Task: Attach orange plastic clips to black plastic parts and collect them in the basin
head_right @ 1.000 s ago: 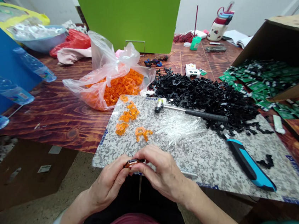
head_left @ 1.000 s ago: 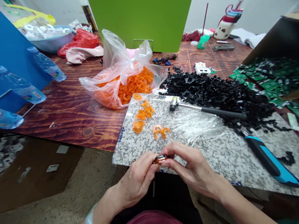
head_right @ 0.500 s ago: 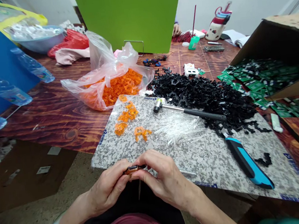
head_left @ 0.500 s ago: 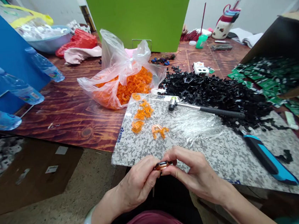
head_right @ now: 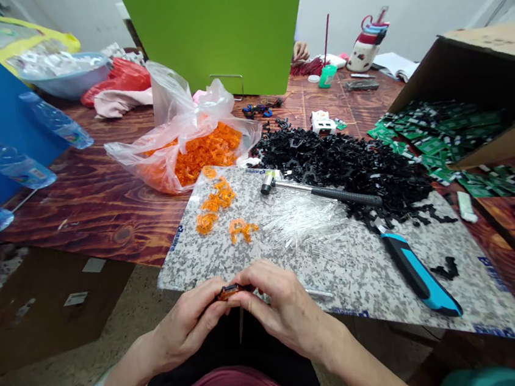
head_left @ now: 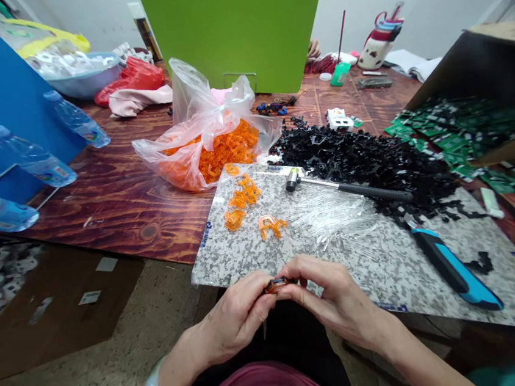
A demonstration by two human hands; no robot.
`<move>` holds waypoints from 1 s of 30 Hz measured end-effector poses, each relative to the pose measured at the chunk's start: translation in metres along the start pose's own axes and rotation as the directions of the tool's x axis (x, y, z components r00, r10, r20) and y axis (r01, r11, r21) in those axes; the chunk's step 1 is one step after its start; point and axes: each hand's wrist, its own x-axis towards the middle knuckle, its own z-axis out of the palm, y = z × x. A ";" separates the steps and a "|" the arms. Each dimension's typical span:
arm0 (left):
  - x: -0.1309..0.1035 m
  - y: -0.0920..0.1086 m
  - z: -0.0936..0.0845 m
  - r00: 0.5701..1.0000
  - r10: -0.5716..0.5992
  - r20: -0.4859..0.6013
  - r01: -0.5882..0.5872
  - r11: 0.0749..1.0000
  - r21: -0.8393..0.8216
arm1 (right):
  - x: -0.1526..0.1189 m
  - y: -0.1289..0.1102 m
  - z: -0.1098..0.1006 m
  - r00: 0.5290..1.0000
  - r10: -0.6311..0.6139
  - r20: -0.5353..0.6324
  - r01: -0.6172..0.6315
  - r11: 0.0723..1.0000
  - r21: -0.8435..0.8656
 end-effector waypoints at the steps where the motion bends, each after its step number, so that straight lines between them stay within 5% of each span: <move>1: 0.000 0.000 0.001 1.000 0.002 -0.010 -0.002 1.000 -0.003 | -0.001 0.000 0.000 1.000 0.014 0.004 -0.014 1.000 0.022; 7: -0.001 0.000 0.007 0.997 0.010 -0.071 -0.012 0.999 -0.034 | -0.010 0.001 0.007 0.995 0.070 -0.071 -0.064 0.994 0.088; 13: -0.005 -0.004 0.005 1.000 0.028 0.000 -0.028 0.999 -0.015 | -0.019 0.001 0.019 0.985 0.097 -0.144 -0.086 0.993 0.080; 30: -0.011 -0.006 -0.005 0.980 0.163 0.117 -0.172 0.983 0.069 | -0.025 -0.009 0.025 0.990 0.097 -0.104 -0.090 0.994 0.070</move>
